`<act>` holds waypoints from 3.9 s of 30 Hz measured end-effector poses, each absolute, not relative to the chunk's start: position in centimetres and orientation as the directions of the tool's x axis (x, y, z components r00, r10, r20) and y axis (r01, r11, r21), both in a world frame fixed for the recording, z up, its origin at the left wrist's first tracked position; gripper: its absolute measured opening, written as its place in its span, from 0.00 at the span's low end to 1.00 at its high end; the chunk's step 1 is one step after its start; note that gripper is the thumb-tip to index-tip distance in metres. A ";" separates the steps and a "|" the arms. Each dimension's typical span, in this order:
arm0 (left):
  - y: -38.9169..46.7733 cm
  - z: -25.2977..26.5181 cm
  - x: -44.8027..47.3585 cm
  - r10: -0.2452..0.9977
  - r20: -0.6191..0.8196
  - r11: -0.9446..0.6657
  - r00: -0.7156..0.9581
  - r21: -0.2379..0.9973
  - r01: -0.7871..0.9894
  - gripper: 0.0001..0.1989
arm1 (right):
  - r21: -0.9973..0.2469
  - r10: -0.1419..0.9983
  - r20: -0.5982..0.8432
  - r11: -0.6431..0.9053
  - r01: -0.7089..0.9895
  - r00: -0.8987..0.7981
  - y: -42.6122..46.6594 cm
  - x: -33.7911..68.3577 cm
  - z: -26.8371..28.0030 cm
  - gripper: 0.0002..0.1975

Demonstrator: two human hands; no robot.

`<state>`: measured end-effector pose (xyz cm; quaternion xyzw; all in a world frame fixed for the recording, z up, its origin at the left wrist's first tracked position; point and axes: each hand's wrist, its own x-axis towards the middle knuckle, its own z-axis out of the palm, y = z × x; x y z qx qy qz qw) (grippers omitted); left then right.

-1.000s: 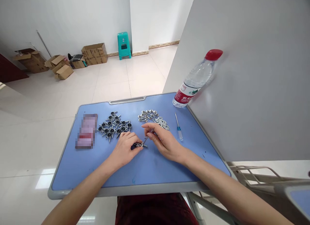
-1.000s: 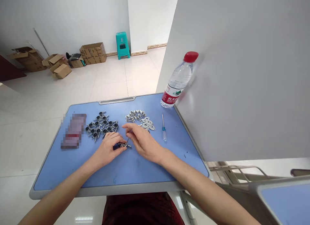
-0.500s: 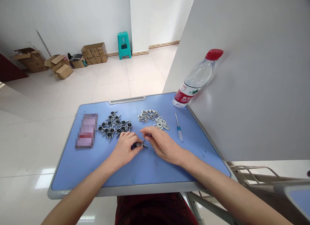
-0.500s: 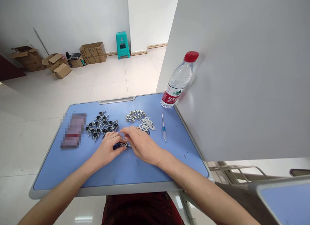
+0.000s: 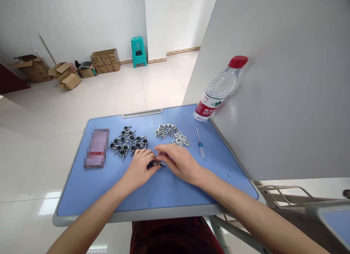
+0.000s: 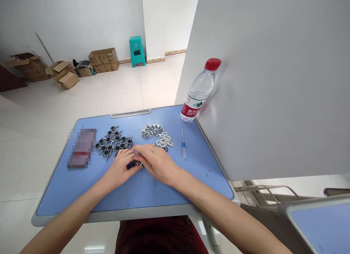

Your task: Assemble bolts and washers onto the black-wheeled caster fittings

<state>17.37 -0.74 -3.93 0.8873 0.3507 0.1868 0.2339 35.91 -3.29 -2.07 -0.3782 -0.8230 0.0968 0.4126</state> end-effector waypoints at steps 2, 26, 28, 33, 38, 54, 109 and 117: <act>-0.7 -3.9 17.4 0.713 0.163 -0.641 0.682 0.547 0.539 0.04 | -0.519 0.720 0.575 0.688 0.508 -0.388 -3.4 35.9 -2.0 0.11; -1.1 -3.7 17.6 0.718 0.149 -0.645 0.679 0.507 0.571 0.02 | -0.574 0.733 0.584 0.676 0.461 -0.348 -2.9 36.1 -2.4 0.10; -1.1 -3.6 17.6 0.719 0.152 -0.646 0.678 0.506 0.571 0.03 | -0.556 0.737 0.609 0.659 0.506 -0.292 -2.7 36.1 -3.0 0.09; -1.1 -3.7 17.6 0.720 0.155 -0.647 0.676 0.501 0.575 0.03 | -0.484 0.717 0.602 0.678 0.553 -0.352 -2.8 36.1 -2.8 0.16; -1.0 -3.7 17.6 0.716 0.154 -0.648 0.681 0.509 0.566 0.01 | -0.508 0.688 0.617 0.720 0.474 -0.383 -3.1 36.0 -2.1 0.13; -1.1 -3.9 17.6 0.717 0.175 -0.656 0.675 0.498 0.567 0.02 | -0.482 0.663 0.701 0.712 0.511 -0.263 -3.1 35.9 -2.5 0.08; -1.1 -3.3 17.6 0.716 0.178 -0.634 0.675 0.571 0.522 0.03 | -0.601 0.727 0.680 0.623 0.501 -0.089 -3.0 36.7 -2.6 0.09; -1.1 -3.5 17.6 0.710 0.193 -0.653 0.678 0.541 0.530 0.03 | -0.556 0.703 0.694 0.661 0.503 -0.157 -2.8 36.3 -2.7 0.08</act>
